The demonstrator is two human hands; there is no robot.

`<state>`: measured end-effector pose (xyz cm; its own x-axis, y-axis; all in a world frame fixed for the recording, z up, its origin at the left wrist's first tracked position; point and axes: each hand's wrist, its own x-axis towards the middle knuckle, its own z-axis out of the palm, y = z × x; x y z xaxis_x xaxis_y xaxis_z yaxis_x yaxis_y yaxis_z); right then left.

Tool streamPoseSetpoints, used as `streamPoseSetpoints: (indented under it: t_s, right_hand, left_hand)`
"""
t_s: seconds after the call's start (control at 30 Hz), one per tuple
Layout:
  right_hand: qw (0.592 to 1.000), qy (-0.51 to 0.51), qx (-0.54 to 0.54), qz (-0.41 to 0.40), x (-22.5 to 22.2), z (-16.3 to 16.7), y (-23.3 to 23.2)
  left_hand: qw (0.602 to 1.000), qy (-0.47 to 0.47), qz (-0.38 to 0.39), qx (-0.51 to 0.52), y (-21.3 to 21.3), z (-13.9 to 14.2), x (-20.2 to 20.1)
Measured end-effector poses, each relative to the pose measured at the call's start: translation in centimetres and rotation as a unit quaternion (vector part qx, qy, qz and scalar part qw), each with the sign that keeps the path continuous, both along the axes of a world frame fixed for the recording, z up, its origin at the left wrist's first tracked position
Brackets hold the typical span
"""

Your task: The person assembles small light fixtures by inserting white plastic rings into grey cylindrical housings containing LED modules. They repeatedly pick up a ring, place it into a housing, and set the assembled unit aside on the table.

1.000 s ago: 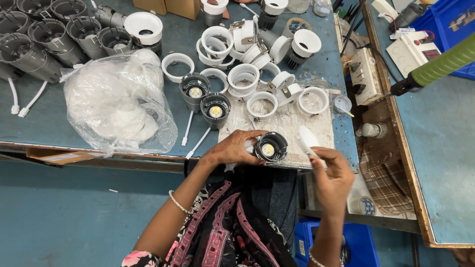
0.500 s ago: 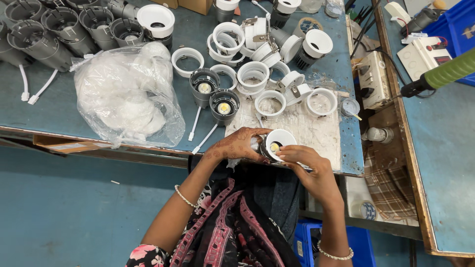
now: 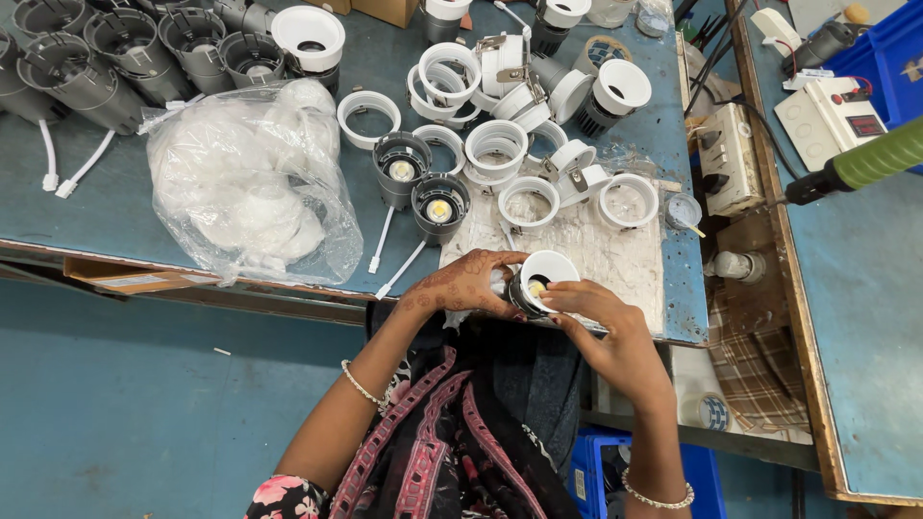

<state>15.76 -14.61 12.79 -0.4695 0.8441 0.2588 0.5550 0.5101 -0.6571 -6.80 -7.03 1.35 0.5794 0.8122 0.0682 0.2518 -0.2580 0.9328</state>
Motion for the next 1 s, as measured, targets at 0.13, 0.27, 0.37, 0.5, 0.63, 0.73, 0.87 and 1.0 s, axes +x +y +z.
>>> streamPoseSetpoints:
  t_s: [0.13, 0.27, 0.37, 0.5, 0.63, 0.73, 0.87, 1.0]
  right_hand:
    - [0.999, -0.037, 0.023, 0.021, 0.1, 0.1, 0.3]
    - [0.999, -0.034, 0.015, 0.012, 0.2, 0.2, 0.5]
    - [0.999, -0.01, 0.036, 0.02, 0.2, 0.3, 0.4]
    - [1.0, -0.004, 0.027, 0.009, 0.0, 0.2, 0.2]
    - [1.0, -0.014, 0.023, 0.006, -0.2, -0.1, 0.4]
    - [0.999, -0.036, 0.034, 0.013, 0.0, -0.2, 0.6]
    - [0.998, -0.031, 0.034, 0.032, 0.4, -0.1, 0.9]
    - [0.999, -0.027, 0.011, 0.016, 0.7, -0.3, 1.2]
  left_hand:
    - [1.0, 0.004, 0.001, 0.002, 0.1, 0.1, 0.0]
    - [1.0, 0.007, 0.001, 0.005, 0.1, 0.3, -0.1]
    - [1.0, 0.007, 0.001, -0.011, 0.2, 0.5, -0.1]
    - [1.0, 0.008, -0.001, -0.013, 0.3, 0.7, -0.1]
    - [1.0, -0.001, -0.002, -0.009, 0.4, 0.6, -0.1]
    - [1.0, 0.0, -0.005, -0.01, 0.3, 0.7, -0.2]
    - [1.0, -0.005, -0.004, -0.017, 0.3, 1.0, -0.3]
    - [0.999, -0.003, -0.006, -0.045, 0.5, 1.1, -0.3]
